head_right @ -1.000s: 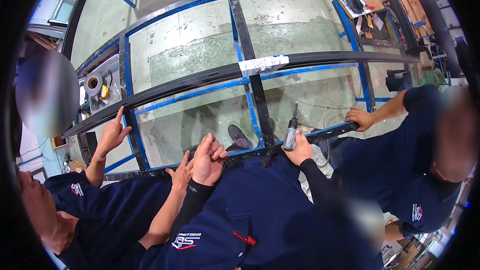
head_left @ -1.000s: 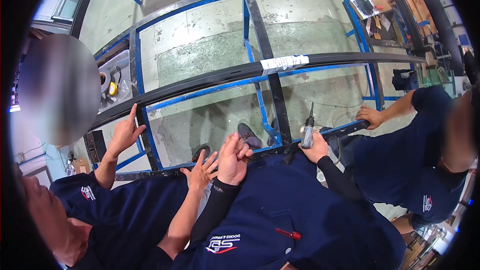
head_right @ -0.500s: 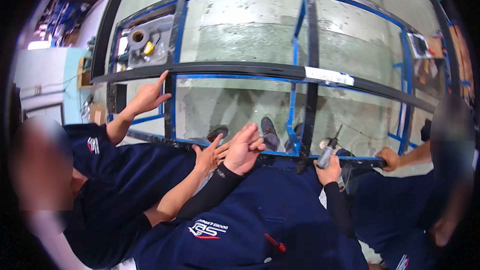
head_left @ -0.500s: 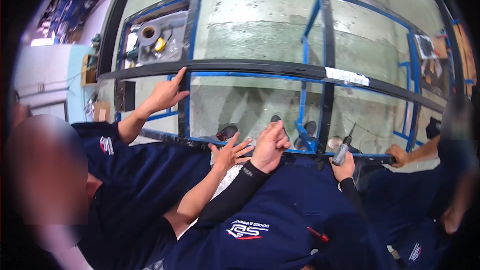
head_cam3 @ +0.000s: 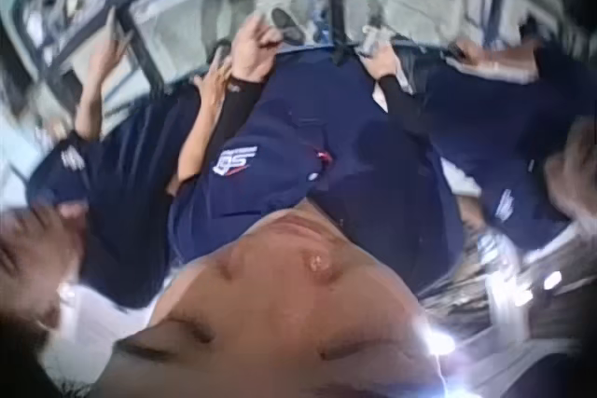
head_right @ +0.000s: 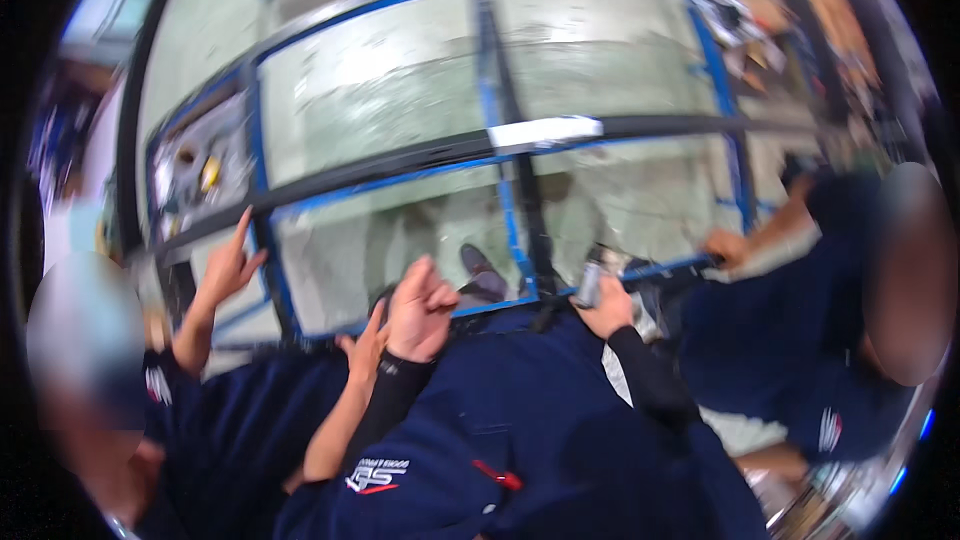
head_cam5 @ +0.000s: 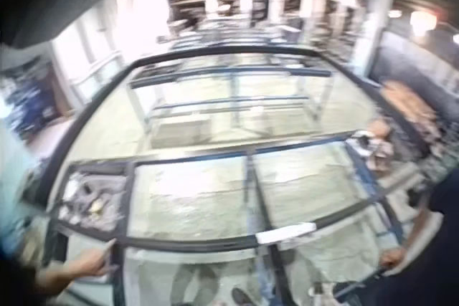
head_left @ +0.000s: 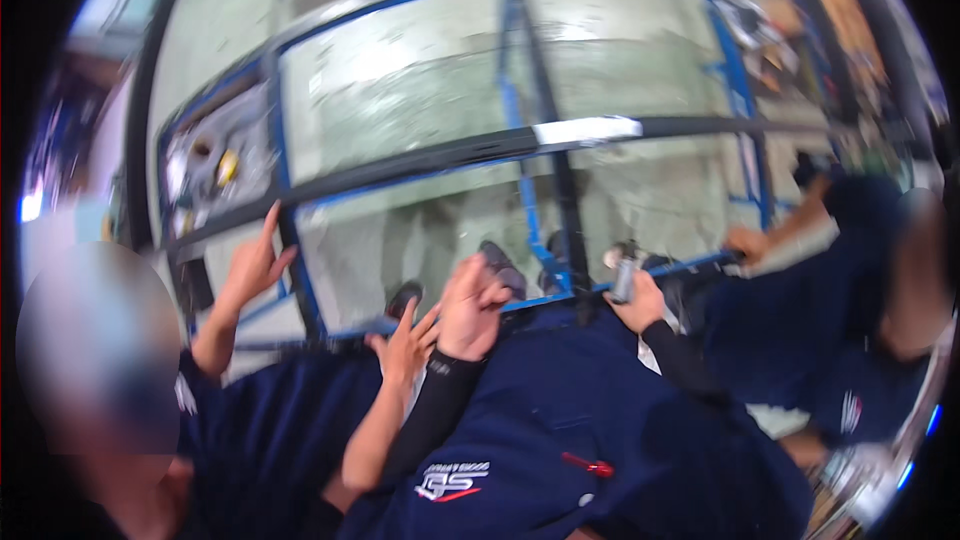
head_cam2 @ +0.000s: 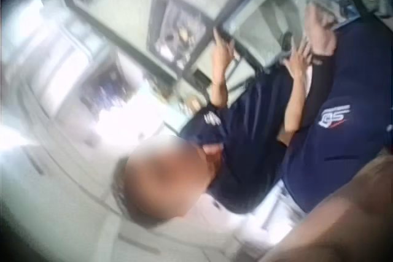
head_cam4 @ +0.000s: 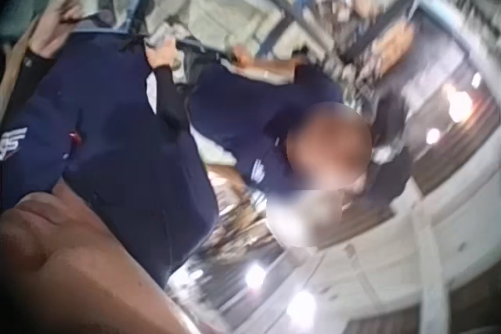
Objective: The person uses a rubber mallet and a pneumatic drill to assemble a window frame on a workbench. They secure metal components, adjust the frame, and measure a long metal strip with a tape measure before placing it on a cutting machine.
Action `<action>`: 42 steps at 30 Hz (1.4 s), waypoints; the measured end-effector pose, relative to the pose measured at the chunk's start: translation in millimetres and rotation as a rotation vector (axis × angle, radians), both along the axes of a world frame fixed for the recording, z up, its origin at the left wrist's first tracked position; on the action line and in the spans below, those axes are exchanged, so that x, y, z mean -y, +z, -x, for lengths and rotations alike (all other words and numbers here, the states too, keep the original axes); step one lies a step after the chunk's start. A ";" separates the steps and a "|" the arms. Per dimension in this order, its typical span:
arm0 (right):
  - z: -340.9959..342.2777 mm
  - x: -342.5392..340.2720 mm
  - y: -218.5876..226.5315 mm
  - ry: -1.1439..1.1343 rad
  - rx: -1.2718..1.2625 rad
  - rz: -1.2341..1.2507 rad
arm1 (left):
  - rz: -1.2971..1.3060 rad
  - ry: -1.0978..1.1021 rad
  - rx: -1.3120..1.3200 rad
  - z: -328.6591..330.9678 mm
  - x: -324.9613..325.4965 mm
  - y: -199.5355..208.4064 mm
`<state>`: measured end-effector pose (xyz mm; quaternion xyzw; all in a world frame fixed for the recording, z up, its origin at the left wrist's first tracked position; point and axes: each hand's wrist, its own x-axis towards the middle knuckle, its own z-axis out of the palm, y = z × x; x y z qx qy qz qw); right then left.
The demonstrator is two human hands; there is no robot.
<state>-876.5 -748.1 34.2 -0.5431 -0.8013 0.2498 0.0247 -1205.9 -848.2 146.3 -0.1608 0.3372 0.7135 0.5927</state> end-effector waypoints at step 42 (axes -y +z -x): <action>-112.9 -35.5 39.1 0.054 -0.605 0.368 | 0.105 -0.192 -0.304 -215.1 -31.0 21.0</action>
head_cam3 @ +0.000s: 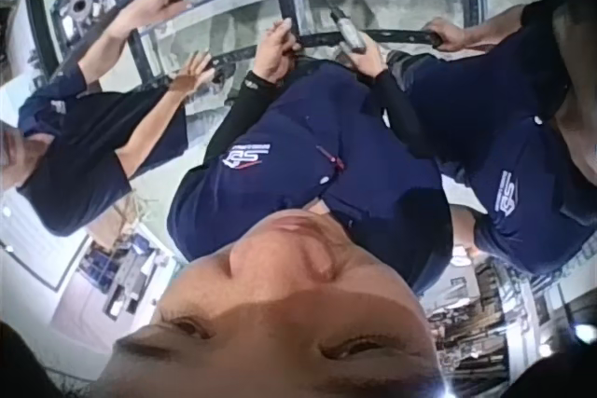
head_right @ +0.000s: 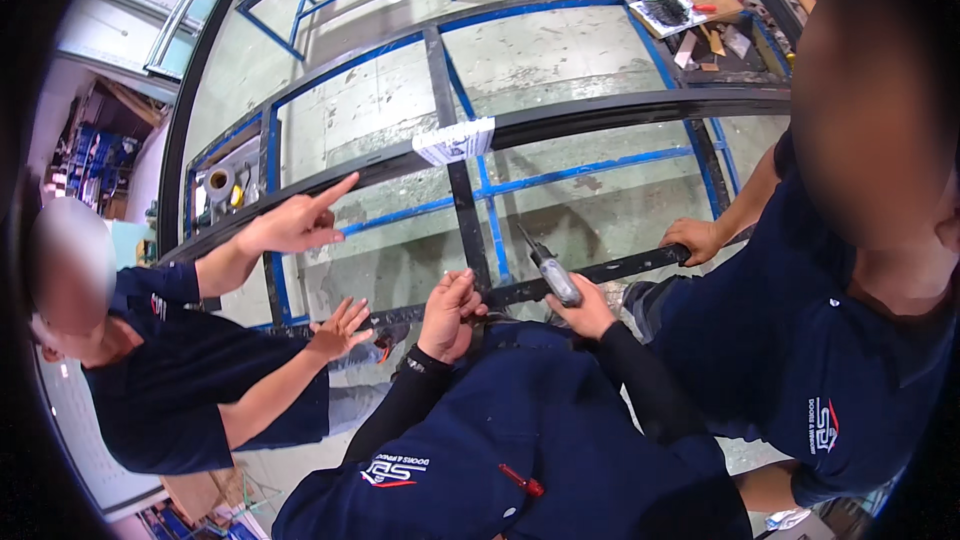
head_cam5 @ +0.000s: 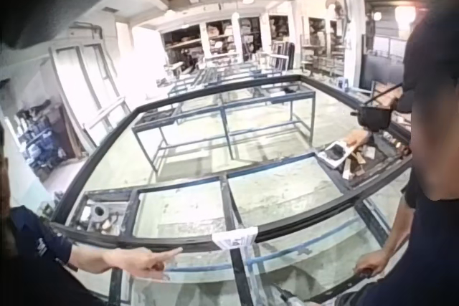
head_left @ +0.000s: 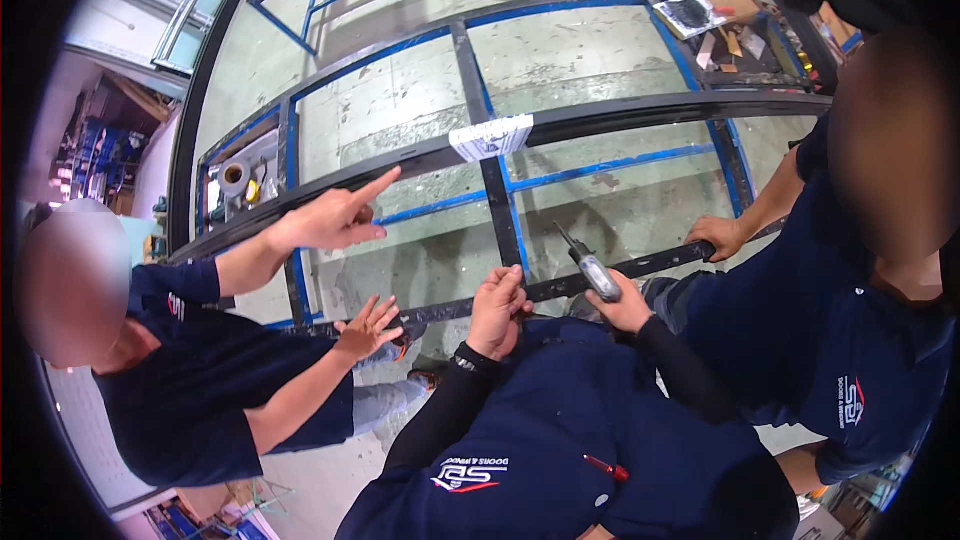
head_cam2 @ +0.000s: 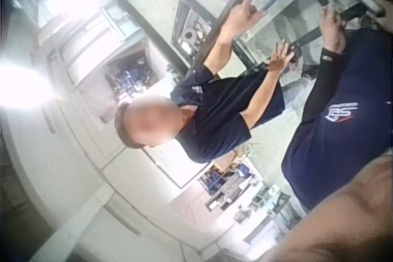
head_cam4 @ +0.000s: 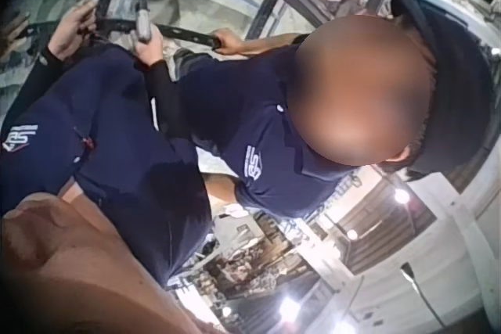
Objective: The person uses a rubber mallet and a pneumatic drill to assemble a window frame on a workbench. They secure metal components, adjust the frame, and measure a long metal strip with a tape measure before placing it on a cutting machine.
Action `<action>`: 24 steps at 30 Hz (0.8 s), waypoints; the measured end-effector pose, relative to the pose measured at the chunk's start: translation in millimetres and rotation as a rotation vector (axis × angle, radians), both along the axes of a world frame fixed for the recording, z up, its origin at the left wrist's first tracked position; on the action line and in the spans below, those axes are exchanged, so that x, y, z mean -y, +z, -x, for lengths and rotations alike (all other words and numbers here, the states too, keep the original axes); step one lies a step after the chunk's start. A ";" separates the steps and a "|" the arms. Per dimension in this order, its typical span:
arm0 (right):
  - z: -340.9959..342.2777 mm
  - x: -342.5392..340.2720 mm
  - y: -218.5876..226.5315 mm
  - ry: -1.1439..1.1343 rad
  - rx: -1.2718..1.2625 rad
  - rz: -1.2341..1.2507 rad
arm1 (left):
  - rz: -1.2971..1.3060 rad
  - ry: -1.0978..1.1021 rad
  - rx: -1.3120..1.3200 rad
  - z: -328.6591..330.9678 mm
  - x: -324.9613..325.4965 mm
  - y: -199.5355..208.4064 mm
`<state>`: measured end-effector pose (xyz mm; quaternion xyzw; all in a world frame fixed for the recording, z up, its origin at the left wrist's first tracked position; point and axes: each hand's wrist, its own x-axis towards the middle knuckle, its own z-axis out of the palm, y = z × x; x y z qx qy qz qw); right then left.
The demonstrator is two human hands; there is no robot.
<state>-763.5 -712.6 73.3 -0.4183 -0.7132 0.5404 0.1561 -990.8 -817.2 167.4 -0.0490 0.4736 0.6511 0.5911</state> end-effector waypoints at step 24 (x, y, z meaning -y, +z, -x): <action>-283.5 33.3 147.8 -1.050 -0.598 0.092 | 0.007 -0.530 -0.086 -78.7 -129.7 -47.5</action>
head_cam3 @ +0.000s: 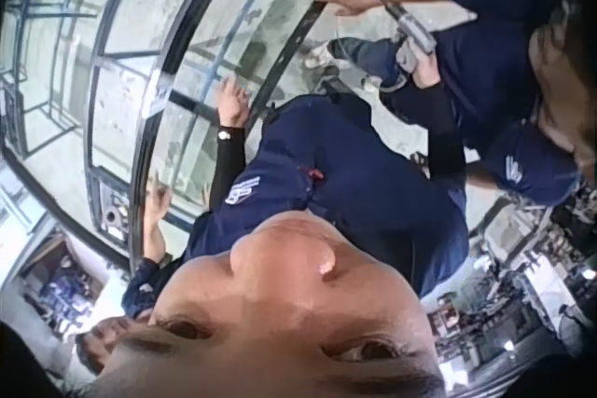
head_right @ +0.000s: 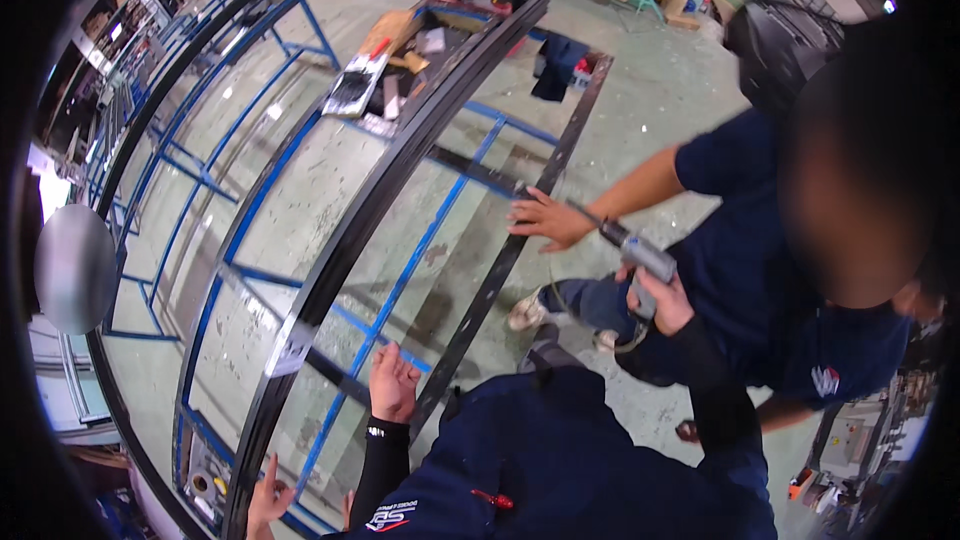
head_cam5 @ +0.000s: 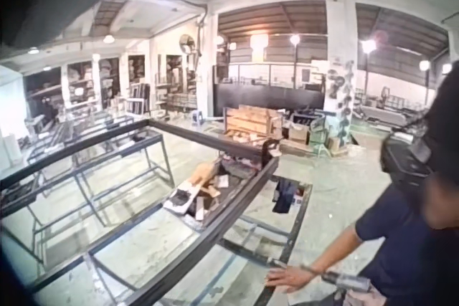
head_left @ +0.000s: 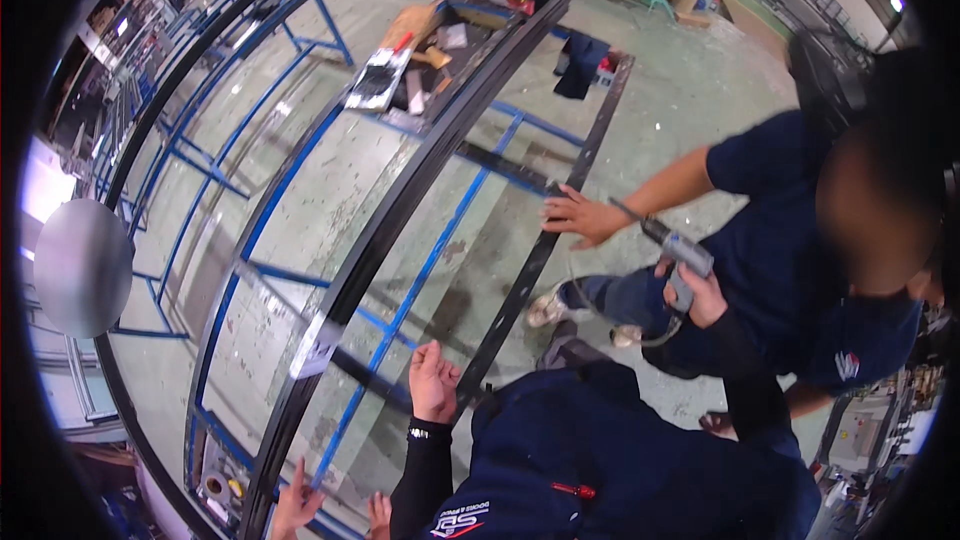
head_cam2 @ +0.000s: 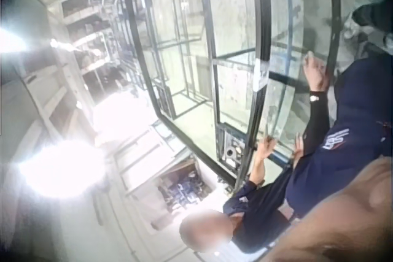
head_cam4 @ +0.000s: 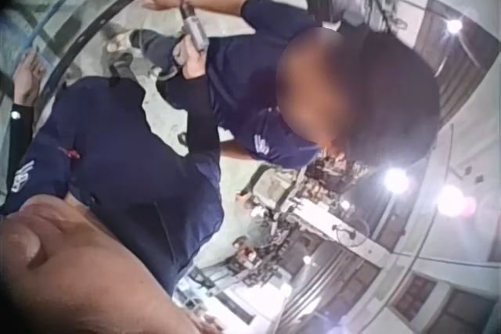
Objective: The person uses a rubber mallet and a pneumatic drill to assemble a window frame on a workbench. They secure metal components, adjust the frame, and measure a long metal strip with a tape measure before placing it on a cutting machine.
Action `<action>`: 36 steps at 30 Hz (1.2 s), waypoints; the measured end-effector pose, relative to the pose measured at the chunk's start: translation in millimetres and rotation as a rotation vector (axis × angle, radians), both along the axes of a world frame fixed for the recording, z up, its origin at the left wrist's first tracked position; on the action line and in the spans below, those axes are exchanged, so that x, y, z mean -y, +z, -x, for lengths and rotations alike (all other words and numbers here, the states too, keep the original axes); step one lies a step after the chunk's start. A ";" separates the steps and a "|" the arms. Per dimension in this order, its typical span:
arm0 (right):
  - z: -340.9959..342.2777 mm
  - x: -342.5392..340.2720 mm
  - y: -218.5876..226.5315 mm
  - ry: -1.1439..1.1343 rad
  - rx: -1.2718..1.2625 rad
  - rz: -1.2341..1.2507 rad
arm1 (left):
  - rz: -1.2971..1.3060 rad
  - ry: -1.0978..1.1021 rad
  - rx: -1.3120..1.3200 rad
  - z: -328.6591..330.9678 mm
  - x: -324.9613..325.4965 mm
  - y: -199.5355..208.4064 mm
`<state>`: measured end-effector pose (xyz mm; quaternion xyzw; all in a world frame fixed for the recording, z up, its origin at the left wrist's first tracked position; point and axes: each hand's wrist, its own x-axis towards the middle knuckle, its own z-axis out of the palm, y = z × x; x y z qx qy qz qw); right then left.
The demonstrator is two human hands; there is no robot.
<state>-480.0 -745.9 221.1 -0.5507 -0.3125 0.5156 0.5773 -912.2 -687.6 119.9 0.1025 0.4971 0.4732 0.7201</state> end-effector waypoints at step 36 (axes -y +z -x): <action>-792.4 -474.8 131.5 -0.377 1.631 0.107 | -0.161 -0.352 0.267 -886.8 -657.5 -0.6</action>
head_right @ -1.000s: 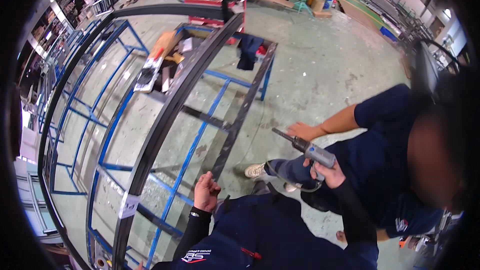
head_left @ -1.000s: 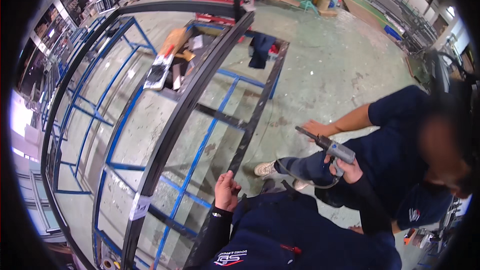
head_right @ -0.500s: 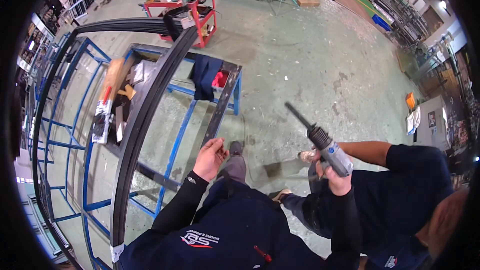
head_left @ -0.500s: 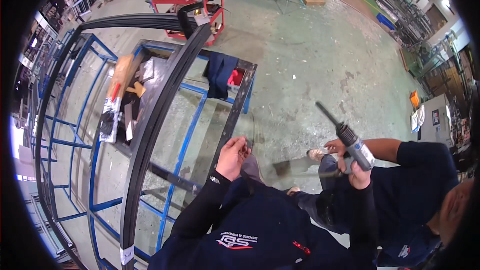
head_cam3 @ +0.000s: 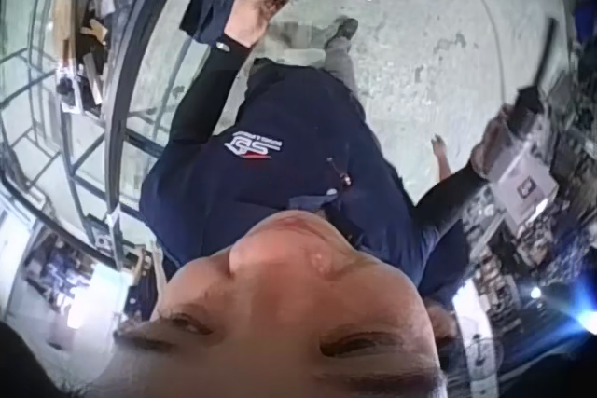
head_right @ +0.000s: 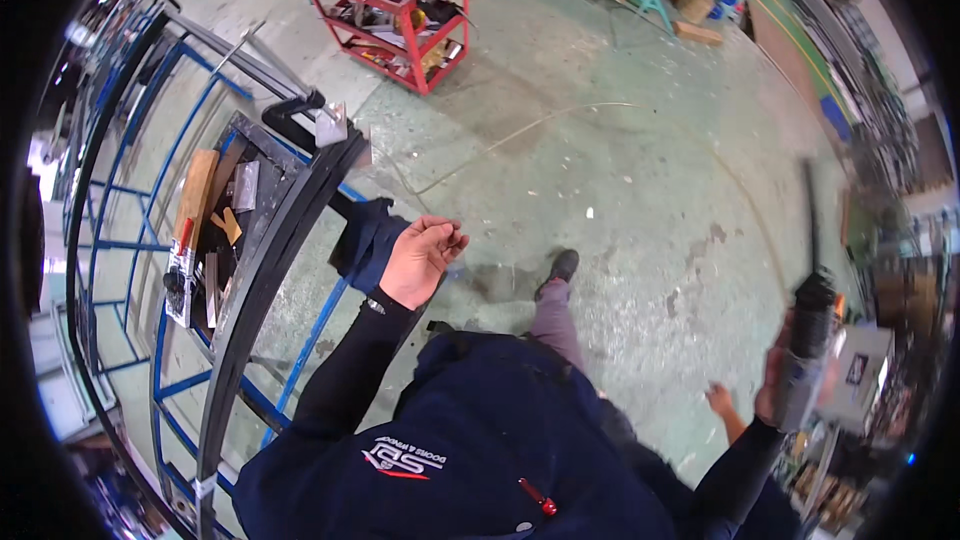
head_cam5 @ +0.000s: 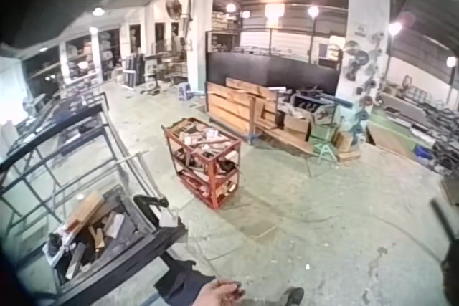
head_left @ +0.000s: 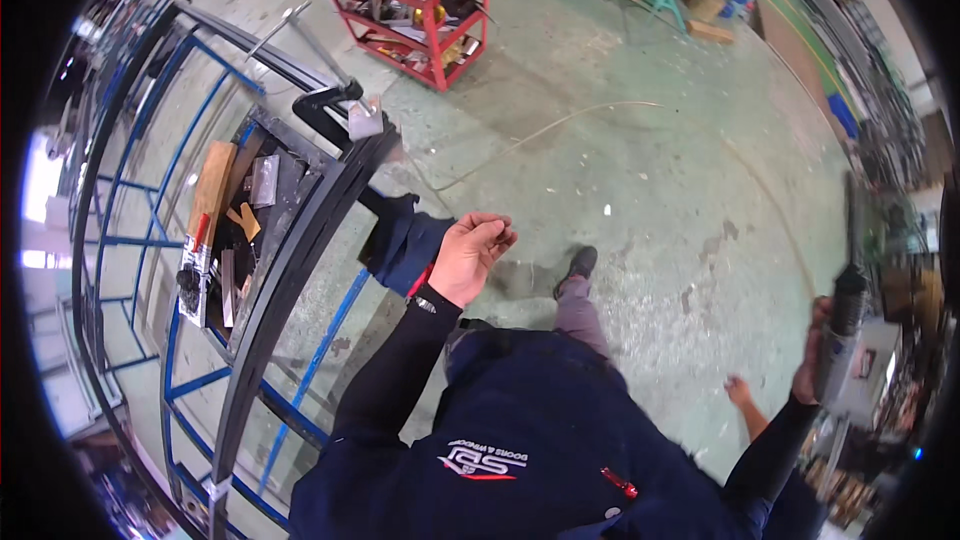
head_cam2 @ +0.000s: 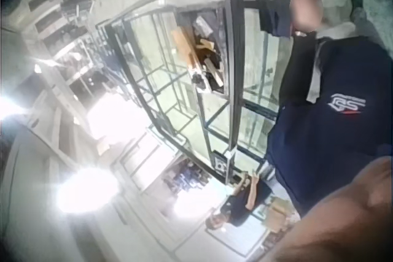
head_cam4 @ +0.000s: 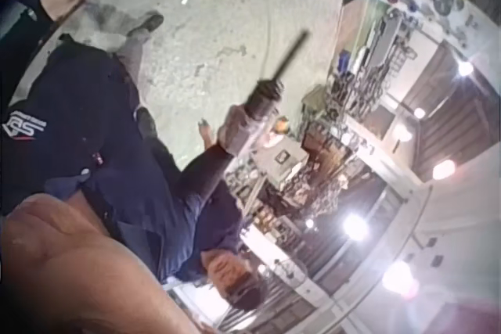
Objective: The person uses a rubber mallet and a pneumatic drill to assemble a window frame on a workbench. They secure metal components, adjust the frame, and measure a long metal strip with a tape measure before placing it on a cutting machine.
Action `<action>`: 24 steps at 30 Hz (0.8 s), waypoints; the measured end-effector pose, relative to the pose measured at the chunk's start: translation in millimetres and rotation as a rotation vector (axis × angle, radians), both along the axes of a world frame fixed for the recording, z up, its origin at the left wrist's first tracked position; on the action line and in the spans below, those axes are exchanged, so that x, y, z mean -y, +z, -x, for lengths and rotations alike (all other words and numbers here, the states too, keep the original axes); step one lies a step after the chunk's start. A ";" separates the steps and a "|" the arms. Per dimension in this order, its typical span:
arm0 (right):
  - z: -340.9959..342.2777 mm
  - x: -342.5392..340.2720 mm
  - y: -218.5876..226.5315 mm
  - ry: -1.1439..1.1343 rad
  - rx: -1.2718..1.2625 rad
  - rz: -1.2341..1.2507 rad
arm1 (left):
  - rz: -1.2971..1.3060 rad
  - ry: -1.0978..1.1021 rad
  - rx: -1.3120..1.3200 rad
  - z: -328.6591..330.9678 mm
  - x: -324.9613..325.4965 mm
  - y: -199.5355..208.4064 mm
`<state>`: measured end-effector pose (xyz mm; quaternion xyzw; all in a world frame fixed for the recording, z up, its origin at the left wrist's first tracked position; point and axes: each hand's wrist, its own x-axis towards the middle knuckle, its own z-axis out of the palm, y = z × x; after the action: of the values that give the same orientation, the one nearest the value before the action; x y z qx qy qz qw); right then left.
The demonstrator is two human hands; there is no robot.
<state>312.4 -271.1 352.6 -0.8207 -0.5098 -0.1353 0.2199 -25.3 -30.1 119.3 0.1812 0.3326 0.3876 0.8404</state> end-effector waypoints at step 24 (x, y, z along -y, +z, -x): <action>1.0 -573.9 -124.0 1.957 -0.622 0.776 | -0.096 1.253 0.160 -148.0 -142.7 13.2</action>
<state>311.4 302.9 228.7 -0.0730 -0.8706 0.4803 0.0780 122.7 112.6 132.5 -0.0399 0.2937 0.8330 0.4672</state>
